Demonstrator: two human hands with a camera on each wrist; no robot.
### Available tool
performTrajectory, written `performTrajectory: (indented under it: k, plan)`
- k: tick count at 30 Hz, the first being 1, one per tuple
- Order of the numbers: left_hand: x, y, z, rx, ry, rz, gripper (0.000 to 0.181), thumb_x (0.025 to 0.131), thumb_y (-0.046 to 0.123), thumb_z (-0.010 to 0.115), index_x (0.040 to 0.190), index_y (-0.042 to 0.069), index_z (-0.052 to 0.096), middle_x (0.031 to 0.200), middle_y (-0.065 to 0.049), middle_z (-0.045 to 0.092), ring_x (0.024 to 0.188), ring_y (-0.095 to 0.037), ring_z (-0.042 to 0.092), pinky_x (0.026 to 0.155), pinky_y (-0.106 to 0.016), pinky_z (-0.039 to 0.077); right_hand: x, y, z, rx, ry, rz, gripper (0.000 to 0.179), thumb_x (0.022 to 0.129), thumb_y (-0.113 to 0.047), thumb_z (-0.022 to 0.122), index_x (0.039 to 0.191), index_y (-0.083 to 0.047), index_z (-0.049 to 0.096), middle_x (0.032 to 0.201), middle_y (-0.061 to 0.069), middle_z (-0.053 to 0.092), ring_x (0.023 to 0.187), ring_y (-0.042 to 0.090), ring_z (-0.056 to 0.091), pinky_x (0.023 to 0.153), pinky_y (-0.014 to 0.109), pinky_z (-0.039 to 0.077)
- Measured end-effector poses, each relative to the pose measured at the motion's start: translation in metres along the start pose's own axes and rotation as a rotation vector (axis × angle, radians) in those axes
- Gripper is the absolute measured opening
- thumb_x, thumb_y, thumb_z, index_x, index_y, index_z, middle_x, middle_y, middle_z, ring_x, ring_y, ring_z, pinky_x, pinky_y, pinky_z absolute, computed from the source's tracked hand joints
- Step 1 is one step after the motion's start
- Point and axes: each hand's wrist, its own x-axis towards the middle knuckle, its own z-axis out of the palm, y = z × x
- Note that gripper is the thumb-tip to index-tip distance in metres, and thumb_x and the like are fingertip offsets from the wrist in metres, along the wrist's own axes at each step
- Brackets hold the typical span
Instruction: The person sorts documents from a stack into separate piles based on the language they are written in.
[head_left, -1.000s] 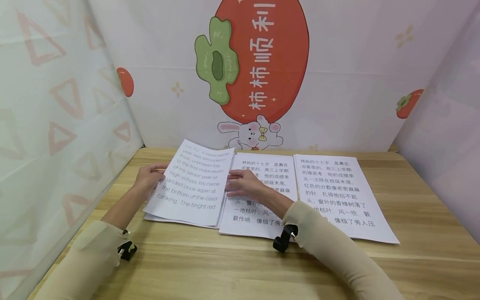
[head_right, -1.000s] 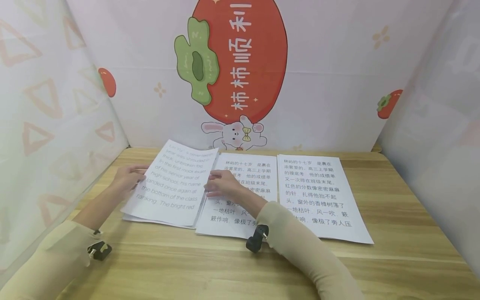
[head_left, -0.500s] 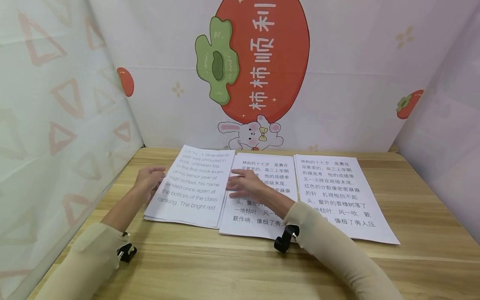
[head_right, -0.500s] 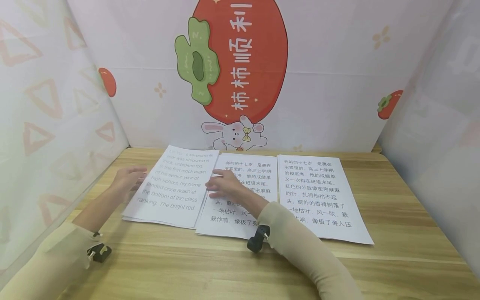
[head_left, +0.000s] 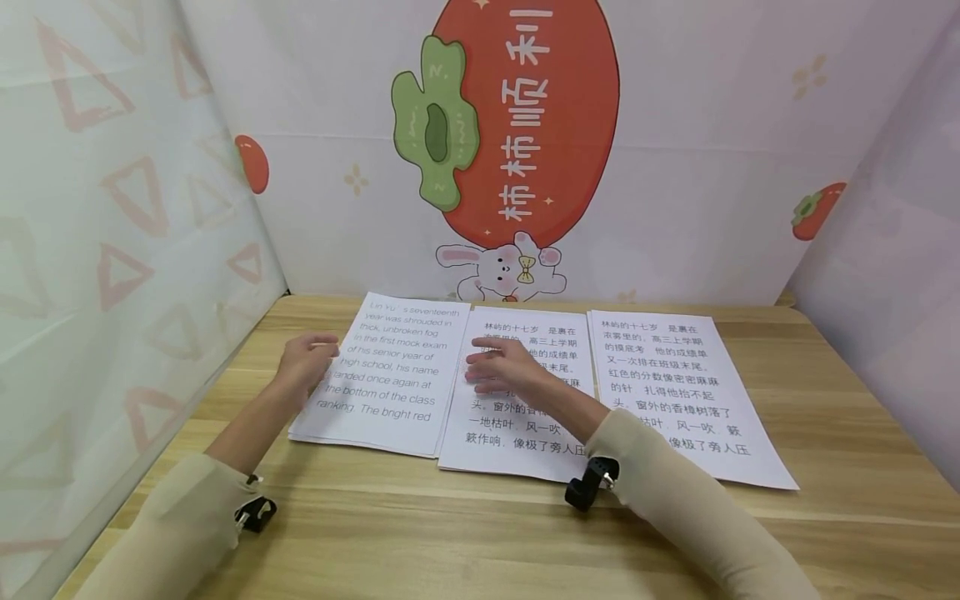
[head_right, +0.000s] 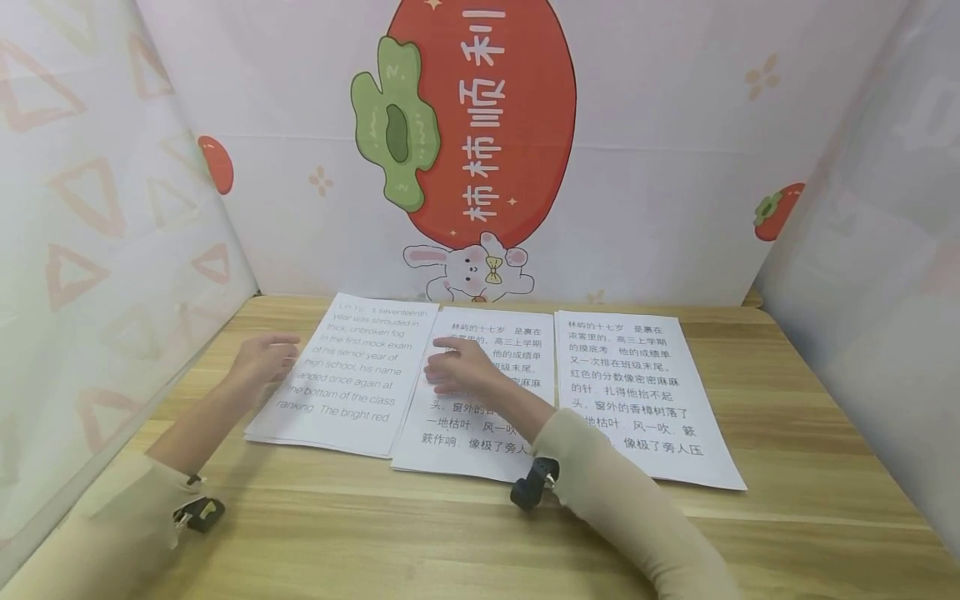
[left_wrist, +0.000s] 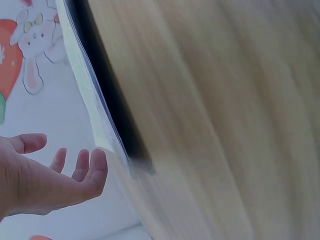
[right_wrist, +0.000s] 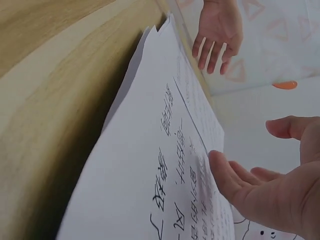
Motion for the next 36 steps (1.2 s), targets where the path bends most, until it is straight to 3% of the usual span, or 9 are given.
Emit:
performTrajectory:
  k: [2,5,12,19,26,36]
  plan:
    - [-0.006,0.005,0.008,0.016,-0.033,0.012,0.053,0.102,0.012,0.047,0.152,-0.004,0.044,0.151,-0.028,0.047,0.129,-0.035,0.053,0.105,-0.041,0.049,-0.007,0.000,-0.007,-0.052,0.020,-0.013,0.062,0.098,0.001,0.062,0.156,0.003,0.039,0.146,0.028,0.054,0.122,0.039,0.065,0.100,0.043,0.058]
    - [-0.013,0.012,0.021,0.016,-0.092,0.037,0.050,0.104,0.012,0.045,0.152,-0.003,0.044,0.153,-0.027,0.046,0.137,-0.040,0.048,0.112,-0.049,0.046,-0.017,0.002,-0.018,-0.100,0.053,-0.012,0.061,0.097,0.000,0.066,0.153,0.002,0.043,0.143,0.027,0.058,0.118,0.037,0.068,0.098,0.042,0.059]
    - [-0.027,0.022,0.056,-0.013,-0.193,0.089,0.043,0.105,0.009,0.048,0.146,-0.005,0.051,0.145,-0.027,0.054,0.124,-0.035,0.061,0.098,-0.039,0.056,-0.035,0.008,-0.041,-0.143,0.103,-0.025,0.058,0.097,-0.001,0.066,0.151,0.005,0.045,0.139,0.028,0.061,0.113,0.036,0.070,0.095,0.041,0.061]
    - [-0.034,0.030,0.083,-0.088,-0.301,0.143,0.041,0.105,0.007,0.048,0.143,-0.009,0.051,0.140,-0.030,0.058,0.120,-0.037,0.065,0.101,-0.042,0.057,-0.050,0.007,-0.061,-0.155,0.135,-0.029,0.054,0.099,-0.002,0.062,0.149,0.009,0.044,0.137,0.032,0.060,0.111,0.038,0.071,0.095,0.045,0.061]
    - [-0.042,0.037,0.102,-0.098,-0.418,0.133,0.042,0.106,0.008,0.046,0.144,-0.010,0.049,0.140,-0.030,0.056,0.122,-0.037,0.065,0.104,-0.041,0.055,-0.065,0.008,-0.079,-0.163,0.185,-0.021,0.052,0.100,-0.002,0.061,0.148,0.010,0.044,0.138,0.034,0.058,0.110,0.038,0.072,0.093,0.046,0.061]
    - [-0.044,0.039,0.117,-0.088,-0.481,0.112,0.044,0.103,0.005,0.055,0.144,-0.010,0.048,0.139,-0.031,0.056,0.126,-0.040,0.062,0.108,-0.045,0.053,-0.083,0.013,-0.099,-0.186,0.240,-0.012,0.054,0.103,-0.007,0.059,0.149,0.013,0.041,0.137,0.036,0.058,0.103,0.032,0.075,0.088,0.039,0.063]
